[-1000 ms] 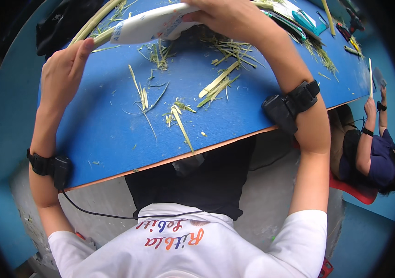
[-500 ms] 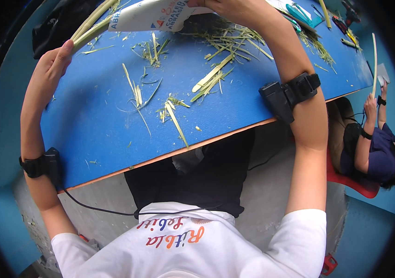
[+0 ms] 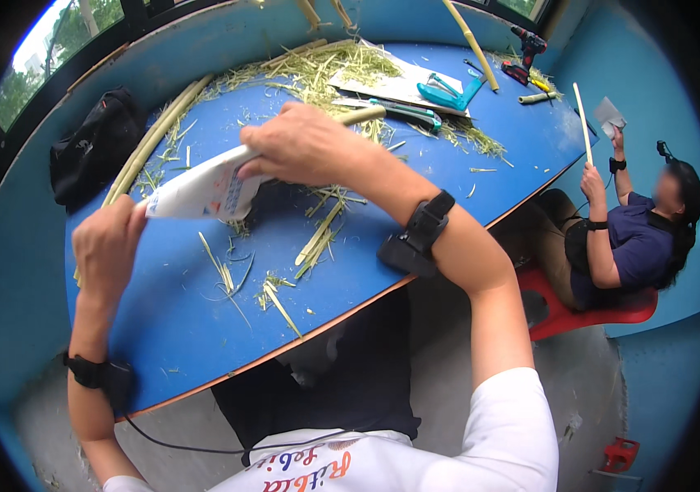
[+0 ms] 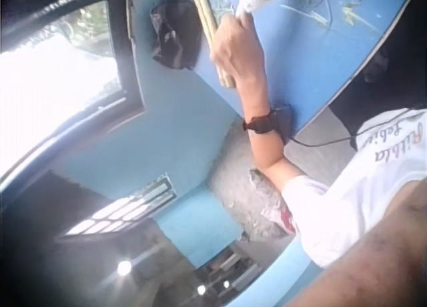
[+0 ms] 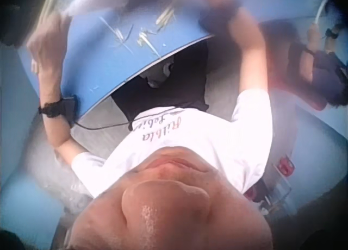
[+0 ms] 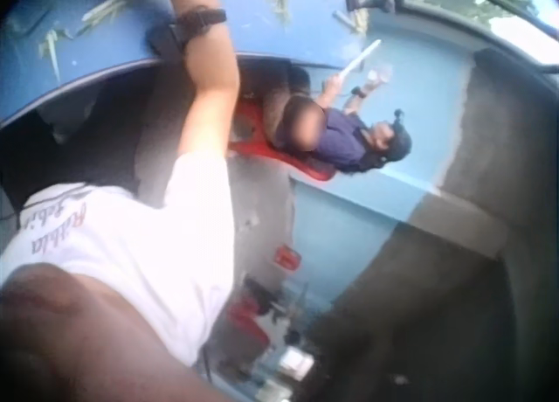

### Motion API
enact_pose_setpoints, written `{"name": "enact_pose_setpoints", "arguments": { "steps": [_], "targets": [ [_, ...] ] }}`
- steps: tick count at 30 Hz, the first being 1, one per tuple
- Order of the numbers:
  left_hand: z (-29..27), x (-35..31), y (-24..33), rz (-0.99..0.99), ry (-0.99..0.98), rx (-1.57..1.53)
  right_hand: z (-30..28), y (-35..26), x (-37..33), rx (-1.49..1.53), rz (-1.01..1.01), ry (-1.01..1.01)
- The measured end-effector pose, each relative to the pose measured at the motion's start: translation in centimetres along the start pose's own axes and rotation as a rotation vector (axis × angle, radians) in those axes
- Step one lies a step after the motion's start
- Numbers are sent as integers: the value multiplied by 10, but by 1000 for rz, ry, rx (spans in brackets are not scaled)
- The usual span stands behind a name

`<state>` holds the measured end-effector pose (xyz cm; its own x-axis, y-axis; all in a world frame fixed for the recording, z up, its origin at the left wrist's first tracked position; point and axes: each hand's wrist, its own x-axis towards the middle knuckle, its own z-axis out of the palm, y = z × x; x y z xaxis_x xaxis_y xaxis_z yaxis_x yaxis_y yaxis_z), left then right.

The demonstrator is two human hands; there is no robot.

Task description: The recorder is using a sheet of sandpaper to sand the surface of a bamboo stick to smooth it.

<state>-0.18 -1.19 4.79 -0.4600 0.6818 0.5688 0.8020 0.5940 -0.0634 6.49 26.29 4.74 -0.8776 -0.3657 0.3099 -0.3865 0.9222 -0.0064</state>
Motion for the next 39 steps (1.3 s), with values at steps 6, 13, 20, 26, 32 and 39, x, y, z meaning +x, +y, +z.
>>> {"name": "enact_pose_setpoints", "arguments": {
  "steps": [6,13,20,26,32,39],
  "targets": [
    [-4,-10,10,49,-9,-55,7,-3,-5,-27,-65,133],
    [-16,-20,-3,-104,-65,-88,8,19,-20,-213,51,273],
    [-10,-27,-4,-71,-3,-67,26,15,-15,-235,32,301],
    [-8,-19,4,89,224,-106,25,10,-6,-135,-17,272],
    [-1,-21,3,73,141,-186,25,7,-9,-141,-22,263],
    [-13,-20,-27,-33,-70,-188,23,17,-9,-219,29,331]
  ]
}}
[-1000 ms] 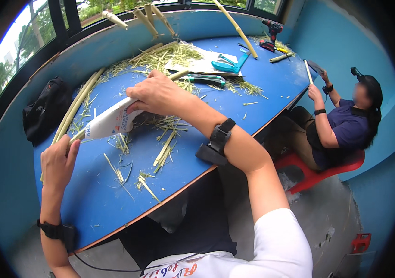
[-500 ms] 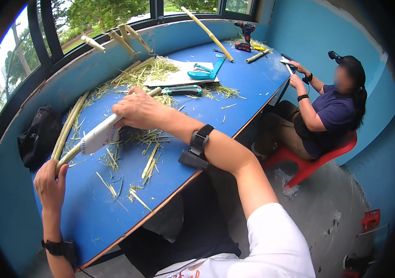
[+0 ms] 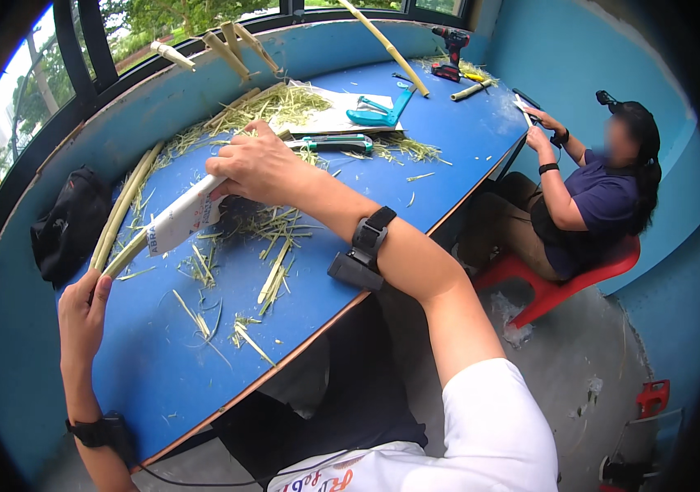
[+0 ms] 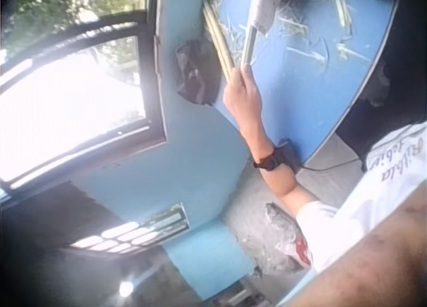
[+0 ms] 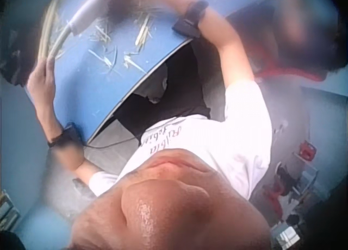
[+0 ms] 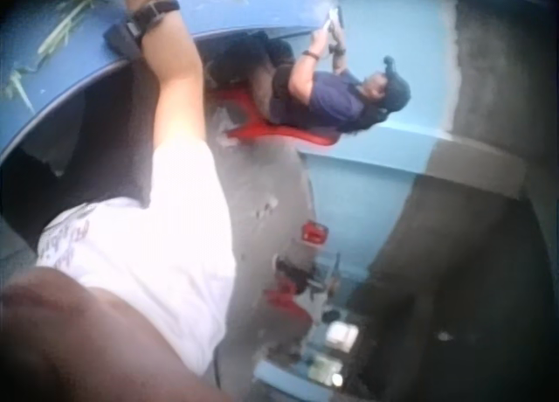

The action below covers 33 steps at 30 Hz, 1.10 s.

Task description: The recorder is using a sheet of sandpaper to sand the surface of a bamboo stick to smooth it.

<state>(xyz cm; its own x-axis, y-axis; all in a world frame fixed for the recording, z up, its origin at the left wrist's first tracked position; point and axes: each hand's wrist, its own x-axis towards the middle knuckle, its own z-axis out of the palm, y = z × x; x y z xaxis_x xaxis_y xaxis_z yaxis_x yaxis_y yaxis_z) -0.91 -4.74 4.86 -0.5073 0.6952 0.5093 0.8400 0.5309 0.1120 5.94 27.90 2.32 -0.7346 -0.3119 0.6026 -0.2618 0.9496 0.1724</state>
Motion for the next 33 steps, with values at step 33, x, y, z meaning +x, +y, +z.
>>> {"name": "enact_pose_setpoints", "arguments": {
  "steps": [33],
  "targets": [
    [5,3,4,-209,-235,-459,0,10,-5,-44,18,-4]
  ]
}}
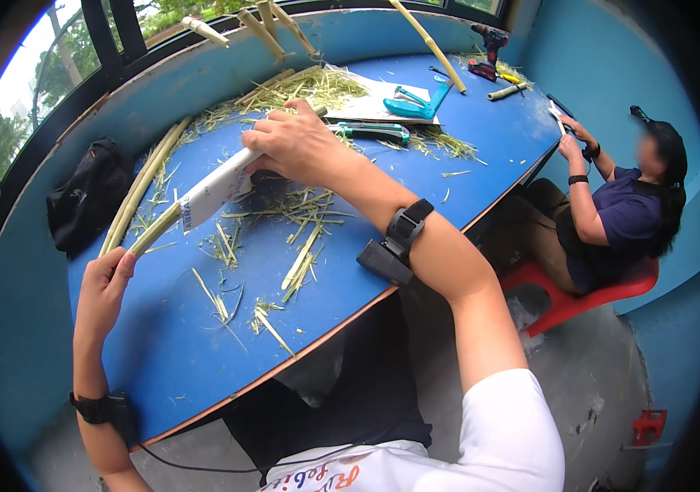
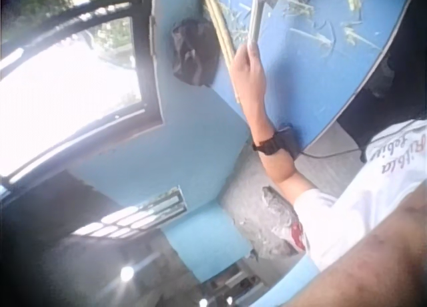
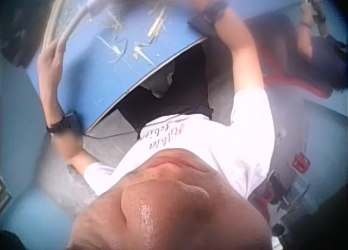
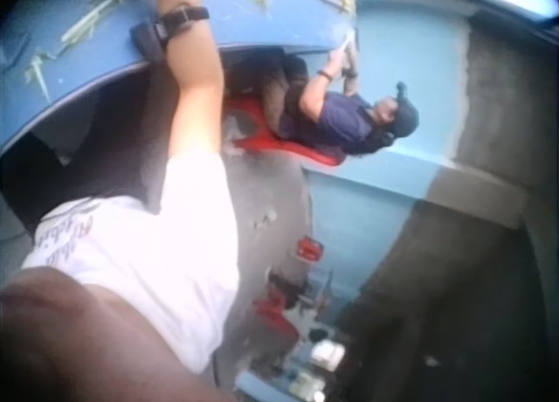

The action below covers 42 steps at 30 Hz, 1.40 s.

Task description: The recorder is using a sheet of sandpaper to sand the surface of a bamboo stick to smooth it.

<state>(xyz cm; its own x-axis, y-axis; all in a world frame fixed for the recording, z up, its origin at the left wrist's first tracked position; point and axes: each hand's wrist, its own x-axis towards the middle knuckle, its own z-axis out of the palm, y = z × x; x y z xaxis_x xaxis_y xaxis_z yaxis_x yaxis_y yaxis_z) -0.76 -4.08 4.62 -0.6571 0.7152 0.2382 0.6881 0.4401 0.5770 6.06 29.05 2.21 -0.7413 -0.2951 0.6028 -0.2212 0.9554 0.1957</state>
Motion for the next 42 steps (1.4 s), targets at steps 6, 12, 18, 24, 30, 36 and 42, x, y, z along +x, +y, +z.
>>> {"name": "enact_pose_setpoints", "arguments": {
  "steps": [6,12,18,24,30,36,42],
  "targets": [
    [2,1,-4,-195,-166,-311,5,4,1,-58,-3,30],
    [11,2,5,1,72,176,-6,4,-5,63,54,-103],
    [13,7,-19,-166,197,46,-10,11,-6,49,101,-1],
    [23,13,-27,-222,435,-310,-15,5,-4,93,206,-39],
    [27,19,-27,-210,363,-633,-8,20,-2,602,507,-74],
    [35,12,-31,-119,185,-593,-37,-12,29,1523,603,-7],
    [36,12,-14,12,20,-749,-34,-45,44,2078,559,-473]
  ]
}}
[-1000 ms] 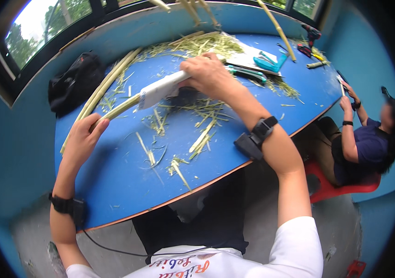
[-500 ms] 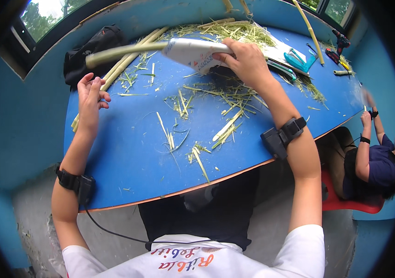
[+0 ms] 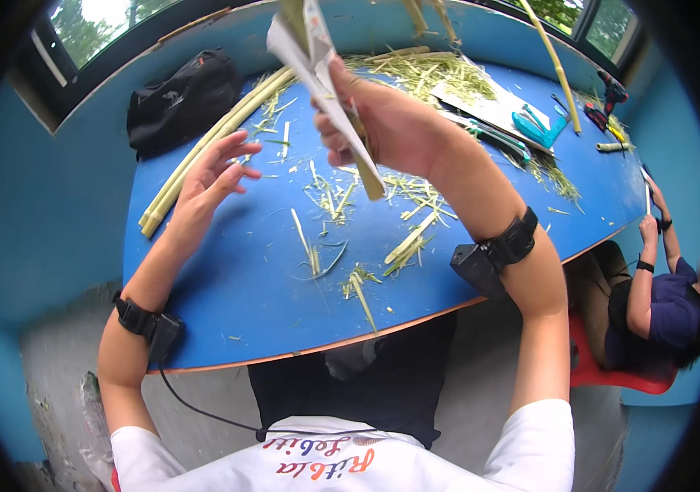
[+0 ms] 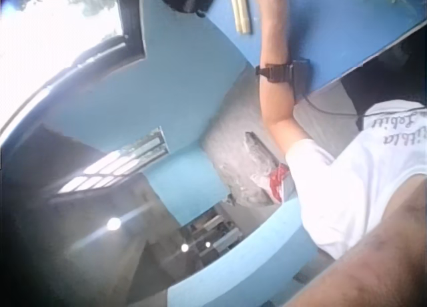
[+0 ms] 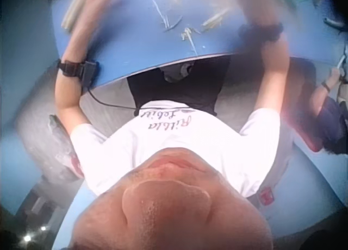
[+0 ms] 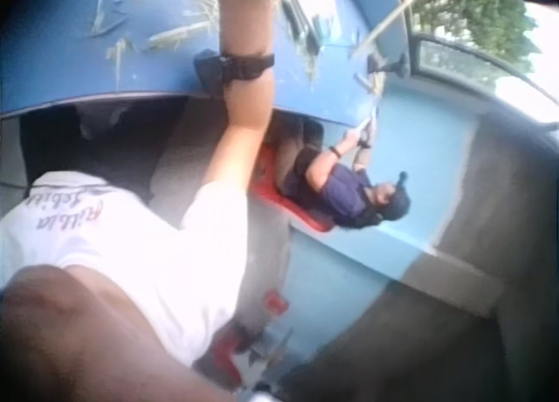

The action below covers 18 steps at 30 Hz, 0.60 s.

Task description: The recorder is using a sheet of sandpaper to sand the surface of a bamboo stick to smooth it.

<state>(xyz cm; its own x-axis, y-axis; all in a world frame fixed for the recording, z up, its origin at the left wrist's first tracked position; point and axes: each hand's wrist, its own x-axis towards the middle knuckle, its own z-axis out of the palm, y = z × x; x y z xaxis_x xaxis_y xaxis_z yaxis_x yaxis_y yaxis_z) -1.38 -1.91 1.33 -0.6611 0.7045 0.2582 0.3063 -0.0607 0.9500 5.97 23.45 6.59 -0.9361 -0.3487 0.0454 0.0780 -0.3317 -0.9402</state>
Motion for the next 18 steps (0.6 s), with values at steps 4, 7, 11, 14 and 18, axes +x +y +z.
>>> {"name": "enact_pose_setpoints", "arguments": {
  "steps": [4,7,11,14,18],
  "targets": [
    [18,7,7,18,-45,-297,11,23,12,-102,235,-3],
    [19,3,-12,-102,11,-494,20,32,12,-346,300,-31],
    [28,-1,3,-222,14,-501,-1,34,1,-342,418,-178],
    [22,-11,7,-218,260,-500,-1,28,-2,-386,375,-209],
    [20,-1,10,-244,467,-666,-13,4,-14,-421,264,-48]
  ]
}}
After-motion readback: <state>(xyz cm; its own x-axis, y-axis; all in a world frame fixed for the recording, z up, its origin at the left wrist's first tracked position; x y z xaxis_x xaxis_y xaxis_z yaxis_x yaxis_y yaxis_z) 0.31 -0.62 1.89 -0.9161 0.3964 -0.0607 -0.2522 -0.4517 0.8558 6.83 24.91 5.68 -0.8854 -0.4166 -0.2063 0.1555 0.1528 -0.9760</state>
